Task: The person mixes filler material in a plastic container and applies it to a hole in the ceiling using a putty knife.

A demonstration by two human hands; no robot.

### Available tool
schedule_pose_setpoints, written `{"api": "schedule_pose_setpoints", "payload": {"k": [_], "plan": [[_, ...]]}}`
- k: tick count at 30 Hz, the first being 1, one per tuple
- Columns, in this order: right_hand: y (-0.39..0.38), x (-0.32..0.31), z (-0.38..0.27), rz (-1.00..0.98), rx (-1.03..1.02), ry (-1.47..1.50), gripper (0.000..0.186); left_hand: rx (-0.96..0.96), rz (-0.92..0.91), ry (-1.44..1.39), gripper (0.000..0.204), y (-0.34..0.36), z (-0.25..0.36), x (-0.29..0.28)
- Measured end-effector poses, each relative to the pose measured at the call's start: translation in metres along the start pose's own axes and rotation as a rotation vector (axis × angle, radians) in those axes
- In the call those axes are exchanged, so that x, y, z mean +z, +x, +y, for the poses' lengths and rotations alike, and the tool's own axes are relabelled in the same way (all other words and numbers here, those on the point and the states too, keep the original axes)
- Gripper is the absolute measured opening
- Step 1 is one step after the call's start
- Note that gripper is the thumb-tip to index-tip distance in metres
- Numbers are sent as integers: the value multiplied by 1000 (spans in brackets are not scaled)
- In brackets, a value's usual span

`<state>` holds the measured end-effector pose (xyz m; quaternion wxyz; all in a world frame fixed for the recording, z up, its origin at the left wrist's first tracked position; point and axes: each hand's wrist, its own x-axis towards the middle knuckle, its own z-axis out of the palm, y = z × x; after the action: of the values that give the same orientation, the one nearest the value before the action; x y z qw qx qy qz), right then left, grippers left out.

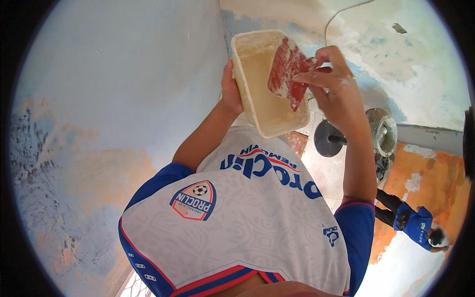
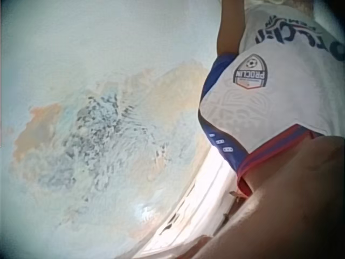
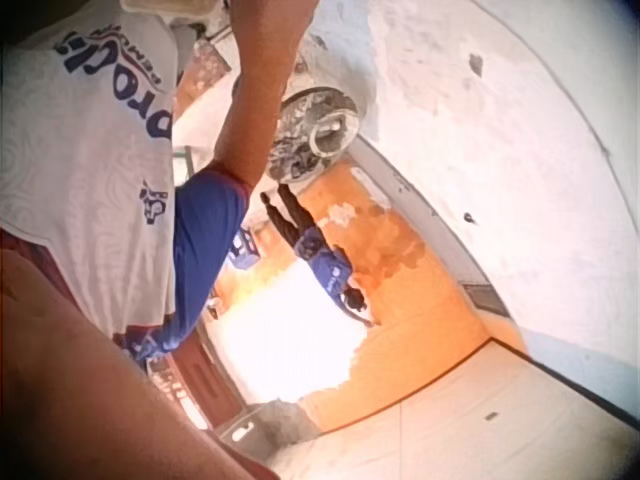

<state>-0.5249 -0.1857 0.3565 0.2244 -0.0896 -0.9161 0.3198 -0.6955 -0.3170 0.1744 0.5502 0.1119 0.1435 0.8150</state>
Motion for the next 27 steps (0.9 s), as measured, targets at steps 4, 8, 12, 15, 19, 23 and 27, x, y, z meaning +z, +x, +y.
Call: {"api": "schedule_pose_setpoints", "payload": {"k": [4,8,12,15,19,23,27], "plan": [[2,6,-10,-78,-102,-307,27,109,-25,62,83,1,3,-1],[4,3,-33,-143,-111,-254,21,245,-134,48,86,1,8,1],[-4,8,-45,-79,-119,-201,21,285,-161,67,88,1,12,-8],[-12,29,-41,50,-105,-112,30,301,-187,61,89,3,13,-14],[-10,50,-40,116,132,24,41,320,-217,52,90,8,11,-27],[-7,62,-39,143,214,-19,43,339,-298,36,91,12,9,-49],[-10,76,-38,204,182,28,43,311,-418,-28,94,13,5,-58]]}}
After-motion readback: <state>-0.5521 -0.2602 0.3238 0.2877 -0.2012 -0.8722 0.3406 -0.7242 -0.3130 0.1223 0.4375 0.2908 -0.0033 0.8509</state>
